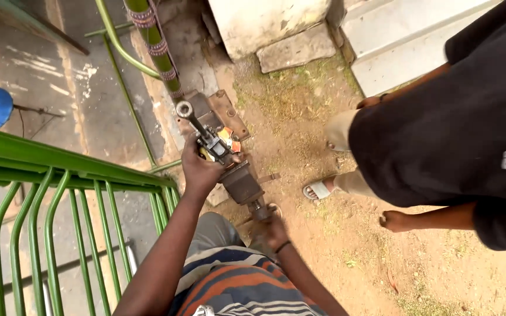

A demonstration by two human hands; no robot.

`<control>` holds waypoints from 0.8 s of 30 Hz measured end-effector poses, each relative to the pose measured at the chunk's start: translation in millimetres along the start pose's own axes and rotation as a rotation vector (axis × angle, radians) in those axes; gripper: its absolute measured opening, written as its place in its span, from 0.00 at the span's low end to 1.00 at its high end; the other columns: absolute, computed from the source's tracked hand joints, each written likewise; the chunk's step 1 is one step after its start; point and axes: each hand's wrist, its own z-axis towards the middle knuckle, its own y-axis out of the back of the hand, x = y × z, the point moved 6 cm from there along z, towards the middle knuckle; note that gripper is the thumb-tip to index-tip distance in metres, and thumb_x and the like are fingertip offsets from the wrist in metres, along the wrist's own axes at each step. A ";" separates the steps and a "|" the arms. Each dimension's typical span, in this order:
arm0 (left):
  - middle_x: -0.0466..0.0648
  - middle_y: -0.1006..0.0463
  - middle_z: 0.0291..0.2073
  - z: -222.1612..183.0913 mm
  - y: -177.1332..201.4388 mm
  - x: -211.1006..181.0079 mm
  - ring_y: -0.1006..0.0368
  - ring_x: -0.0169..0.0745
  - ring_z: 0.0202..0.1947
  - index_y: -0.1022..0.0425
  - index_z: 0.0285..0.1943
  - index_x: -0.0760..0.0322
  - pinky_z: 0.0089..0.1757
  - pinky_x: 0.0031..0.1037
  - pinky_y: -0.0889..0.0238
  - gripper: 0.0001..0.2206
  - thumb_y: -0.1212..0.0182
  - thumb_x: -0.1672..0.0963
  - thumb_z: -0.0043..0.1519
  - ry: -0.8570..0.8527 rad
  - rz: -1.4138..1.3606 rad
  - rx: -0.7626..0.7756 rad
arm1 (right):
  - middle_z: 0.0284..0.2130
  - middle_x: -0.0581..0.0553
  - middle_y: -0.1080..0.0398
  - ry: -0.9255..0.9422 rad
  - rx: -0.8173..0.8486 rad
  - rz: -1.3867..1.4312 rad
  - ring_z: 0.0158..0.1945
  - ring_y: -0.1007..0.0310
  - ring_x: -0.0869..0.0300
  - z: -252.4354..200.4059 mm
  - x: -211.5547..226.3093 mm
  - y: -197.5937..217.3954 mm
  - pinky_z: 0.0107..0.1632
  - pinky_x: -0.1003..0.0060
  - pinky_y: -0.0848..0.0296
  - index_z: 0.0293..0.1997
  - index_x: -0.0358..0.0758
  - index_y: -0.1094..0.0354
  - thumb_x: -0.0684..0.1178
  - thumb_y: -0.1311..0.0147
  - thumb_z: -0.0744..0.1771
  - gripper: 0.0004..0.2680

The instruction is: The person clamps a small metal motorcycle component in a bench vise and uses wrenches to loosen, tighten, and reposition bolts on it, turning the part as they work on different fasteners.

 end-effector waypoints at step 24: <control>0.50 0.23 0.49 17.8 2.8 -17.4 0.23 0.45 0.49 0.32 0.59 0.68 0.53 0.32 0.28 0.33 0.20 0.55 0.45 -0.023 -0.287 0.205 | 0.37 0.25 0.30 0.000 -0.196 -0.750 0.35 0.33 0.55 -104.2 41.6 -137.5 0.39 0.61 0.33 0.44 0.26 0.25 0.63 0.61 0.75 0.24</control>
